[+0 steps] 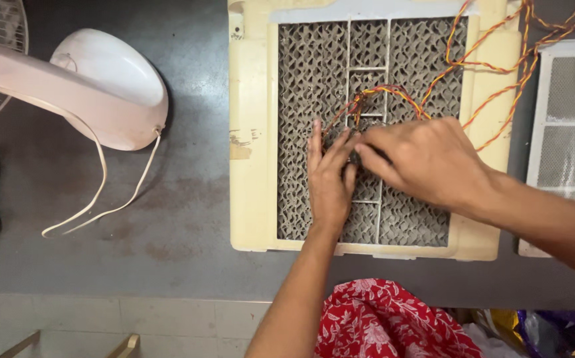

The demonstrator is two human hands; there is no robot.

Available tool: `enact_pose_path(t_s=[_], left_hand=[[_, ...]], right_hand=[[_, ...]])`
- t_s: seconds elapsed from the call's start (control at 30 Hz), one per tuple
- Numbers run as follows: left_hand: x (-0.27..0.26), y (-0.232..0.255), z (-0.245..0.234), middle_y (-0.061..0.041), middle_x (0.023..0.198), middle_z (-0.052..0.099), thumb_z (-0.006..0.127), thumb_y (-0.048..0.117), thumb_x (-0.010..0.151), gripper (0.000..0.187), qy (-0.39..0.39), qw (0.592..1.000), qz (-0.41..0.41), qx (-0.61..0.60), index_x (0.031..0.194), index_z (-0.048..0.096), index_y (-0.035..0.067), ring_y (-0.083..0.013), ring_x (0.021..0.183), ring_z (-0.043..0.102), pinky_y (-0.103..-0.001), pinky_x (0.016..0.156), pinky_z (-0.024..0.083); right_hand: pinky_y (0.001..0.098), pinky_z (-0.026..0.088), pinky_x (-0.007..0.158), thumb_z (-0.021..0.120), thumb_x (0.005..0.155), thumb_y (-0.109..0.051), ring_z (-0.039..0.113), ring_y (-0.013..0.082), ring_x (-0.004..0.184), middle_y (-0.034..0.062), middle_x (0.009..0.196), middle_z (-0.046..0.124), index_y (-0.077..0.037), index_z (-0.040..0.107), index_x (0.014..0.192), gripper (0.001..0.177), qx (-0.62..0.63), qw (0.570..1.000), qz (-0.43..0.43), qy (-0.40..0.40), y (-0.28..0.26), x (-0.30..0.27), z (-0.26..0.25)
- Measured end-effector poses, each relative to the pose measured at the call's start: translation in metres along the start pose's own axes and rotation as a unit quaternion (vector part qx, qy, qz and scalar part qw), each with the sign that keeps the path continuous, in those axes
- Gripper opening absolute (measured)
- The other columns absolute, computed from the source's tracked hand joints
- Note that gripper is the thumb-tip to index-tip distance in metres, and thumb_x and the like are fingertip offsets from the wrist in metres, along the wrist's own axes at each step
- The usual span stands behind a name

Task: The person uses a screwdriver to pry and adjust the metal frame of an air cooler filter. They then pick up a tangled orange wire, untangle it, and use the screwdriver to cut and strip the wire ends.

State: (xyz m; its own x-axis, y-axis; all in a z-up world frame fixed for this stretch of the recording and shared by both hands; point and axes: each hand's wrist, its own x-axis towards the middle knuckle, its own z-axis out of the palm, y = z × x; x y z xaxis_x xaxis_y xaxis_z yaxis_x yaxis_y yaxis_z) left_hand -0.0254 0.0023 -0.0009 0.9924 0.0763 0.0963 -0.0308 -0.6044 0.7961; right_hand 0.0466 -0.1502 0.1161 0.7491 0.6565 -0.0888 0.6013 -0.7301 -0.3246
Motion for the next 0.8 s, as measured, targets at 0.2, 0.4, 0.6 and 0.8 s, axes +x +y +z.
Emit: enact_pose_path(t_s=[0.2,0.4,0.6,0.8], left_hand=[[-0.004,-0.009,0.004,-0.002,0.149,0.060,0.070,-0.006,0.083,0.054,0.001,1.000,0.007,-0.017,0.132,0.069,0.017,-0.0347,0.157,0.029,-0.054,0.132,0.020],[-0.010,-0.013,0.010,-0.001,0.148,0.060,0.068,-0.005,0.085,0.057,0.007,1.000,0.018,-0.006,0.136,0.068,0.021,-0.0360,0.158,0.029,-0.054,0.132,0.020],[-0.011,-0.009,0.011,0.000,0.149,0.061,0.067,-0.005,0.089,0.054,0.017,1.000,0.000,-0.017,0.135,0.068,0.023,-0.0351,0.160,0.030,-0.052,0.134,0.021],[-0.004,-0.015,0.011,-0.002,0.153,0.057,0.067,-0.004,0.086,0.055,-0.001,1.000,0.012,-0.011,0.135,0.067,0.022,-0.0348,0.159,0.029,-0.052,0.134,0.021]], right_hand=[[0.0398,0.056,0.050,0.064,0.084,-0.021,0.072,0.0286,0.068,0.0139,0.086,0.074,-0.004,0.070,0.112,0.033,-0.084,0.990,-0.091,-0.067,-0.007,-0.002,0.010],[0.0335,0.058,0.055,0.056,0.080,-0.020,0.070,0.0253,0.068,0.0162,0.086,0.070,0.010,0.065,0.120,0.052,-0.324,0.916,-0.229,-0.065,-0.018,-0.033,0.033],[0.0373,0.053,0.054,0.047,0.105,-0.036,0.068,0.0231,0.062,0.0071,0.073,0.063,-0.009,0.057,0.123,0.034,-0.096,0.949,0.097,-0.284,0.012,0.011,0.020],[0.0390,0.053,0.044,0.056,0.089,-0.023,0.070,0.0253,0.059,0.0128,0.072,0.065,-0.001,0.054,0.124,0.042,-0.247,0.925,-0.215,-0.192,0.010,-0.005,0.034]])
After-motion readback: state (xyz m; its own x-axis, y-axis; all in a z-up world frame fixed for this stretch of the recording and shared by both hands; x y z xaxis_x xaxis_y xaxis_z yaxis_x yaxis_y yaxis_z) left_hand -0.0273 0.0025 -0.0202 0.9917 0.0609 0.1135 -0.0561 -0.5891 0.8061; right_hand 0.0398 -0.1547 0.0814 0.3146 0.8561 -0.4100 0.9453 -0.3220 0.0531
